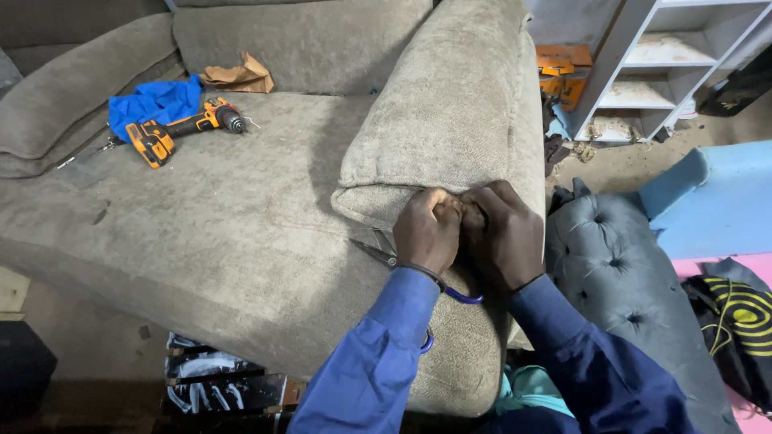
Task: Hand-stitching the fabric of a sofa armrest using a needle and thread during a reupholstery task.
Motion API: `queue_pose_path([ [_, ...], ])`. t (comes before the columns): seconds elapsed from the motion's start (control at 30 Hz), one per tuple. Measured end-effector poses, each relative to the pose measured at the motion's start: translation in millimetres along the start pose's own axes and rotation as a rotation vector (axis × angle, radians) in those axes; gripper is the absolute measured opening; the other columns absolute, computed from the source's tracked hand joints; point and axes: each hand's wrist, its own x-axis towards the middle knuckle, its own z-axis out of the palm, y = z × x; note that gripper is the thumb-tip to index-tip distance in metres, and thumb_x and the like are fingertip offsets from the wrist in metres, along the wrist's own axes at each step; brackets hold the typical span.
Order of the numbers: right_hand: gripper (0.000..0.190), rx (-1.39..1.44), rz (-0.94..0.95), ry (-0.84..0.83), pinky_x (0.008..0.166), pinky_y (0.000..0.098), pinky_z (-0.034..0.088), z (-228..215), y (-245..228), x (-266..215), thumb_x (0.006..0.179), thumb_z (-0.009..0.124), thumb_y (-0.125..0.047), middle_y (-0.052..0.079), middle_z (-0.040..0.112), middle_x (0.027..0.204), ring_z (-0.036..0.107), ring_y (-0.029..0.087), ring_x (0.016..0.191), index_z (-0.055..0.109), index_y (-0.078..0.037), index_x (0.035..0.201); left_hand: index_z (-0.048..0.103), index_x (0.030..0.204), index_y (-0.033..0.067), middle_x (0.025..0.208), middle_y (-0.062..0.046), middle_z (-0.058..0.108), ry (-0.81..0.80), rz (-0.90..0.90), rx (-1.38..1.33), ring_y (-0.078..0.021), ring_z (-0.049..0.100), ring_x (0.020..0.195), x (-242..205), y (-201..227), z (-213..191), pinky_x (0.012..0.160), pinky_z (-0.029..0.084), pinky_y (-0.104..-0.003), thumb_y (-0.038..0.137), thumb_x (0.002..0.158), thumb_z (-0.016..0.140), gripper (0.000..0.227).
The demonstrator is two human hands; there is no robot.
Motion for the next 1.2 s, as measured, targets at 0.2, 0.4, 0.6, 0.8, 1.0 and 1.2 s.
queue_pose_path([
  [0.2,0.011,-0.098,-0.063,0.01,0.069,0.0555,0.064,-12,-11,16,0.108,0.076,-0.032,0.005,0.075,0.099,0.078,0.045,0.086,0.081,-0.024,0.102,0.084,0.099,0.0275,0.099,-0.005,0.084,-0.035,-0.007,-0.007,-0.0377,0.082,0.111,-8,10,-19,0.099,0.066,-0.057,0.036,0.098,0.073,0.014],
  [0.4,0.009,-0.187,-0.065,0.065,0.073,0.0551,0.068,11,29,2,0.102,0.082,-0.038,-0.001,0.075,0.111,0.078,0.042,0.083,0.077,-0.032,0.107,0.076,0.088,0.0231,0.084,-0.007,0.079,0.166,0.027,0.083,-0.0374,0.084,0.095,-6,8,-5,0.084,0.067,-0.057,0.033,0.093,0.067,0.014],
  [0.6,0.015,-0.27,-0.087,0.093,0.067,0.0534,0.067,12,20,-1,0.097,0.084,-0.032,0.0,0.072,0.108,0.078,0.041,0.079,0.075,-0.026,0.107,0.075,0.087,0.0204,0.081,-0.008,0.078,0.269,0.083,0.147,-0.039,0.084,0.088,-9,10,2,0.077,0.067,-0.058,0.028,0.09,0.074,0.009],
  [0.8,0.015,-0.279,-0.084,0.068,0.071,0.0535,0.069,10,15,-1,0.099,0.083,-0.035,-0.002,0.07,0.109,0.077,0.043,0.075,0.076,-0.032,0.112,0.071,0.08,0.0225,0.077,-0.003,0.073,0.345,0.084,0.225,-0.0353,0.082,0.081,-6,8,9,0.07,0.067,-0.056,0.025,0.086,0.075,0.008],
  [1.0,0.005,-0.314,-0.07,0.101,0.069,0.0511,0.067,15,12,-3,0.111,0.077,-0.037,-0.001,0.069,0.105,0.077,0.041,0.074,0.075,-0.033,0.11,0.074,0.092,0.018,0.104,-0.001,0.074,0.243,0.12,0.184,-0.0399,0.083,0.09,-22,34,-16,0.078,0.07,-0.06,0.016,0.092,0.077,0.004],
  [1.2,0.01,-0.282,-0.037,0.102,0.069,0.0557,0.067,17,12,-5,0.111,0.078,-0.04,0.001,0.07,0.106,0.076,0.045,0.074,0.074,-0.031,0.107,0.075,0.122,0.008,0.141,-0.016,0.061,0.279,0.412,0.409,-0.0406,0.067,0.132,-24,56,-50,0.104,0.062,-0.062,0.01,0.086,0.1,0.044],
])
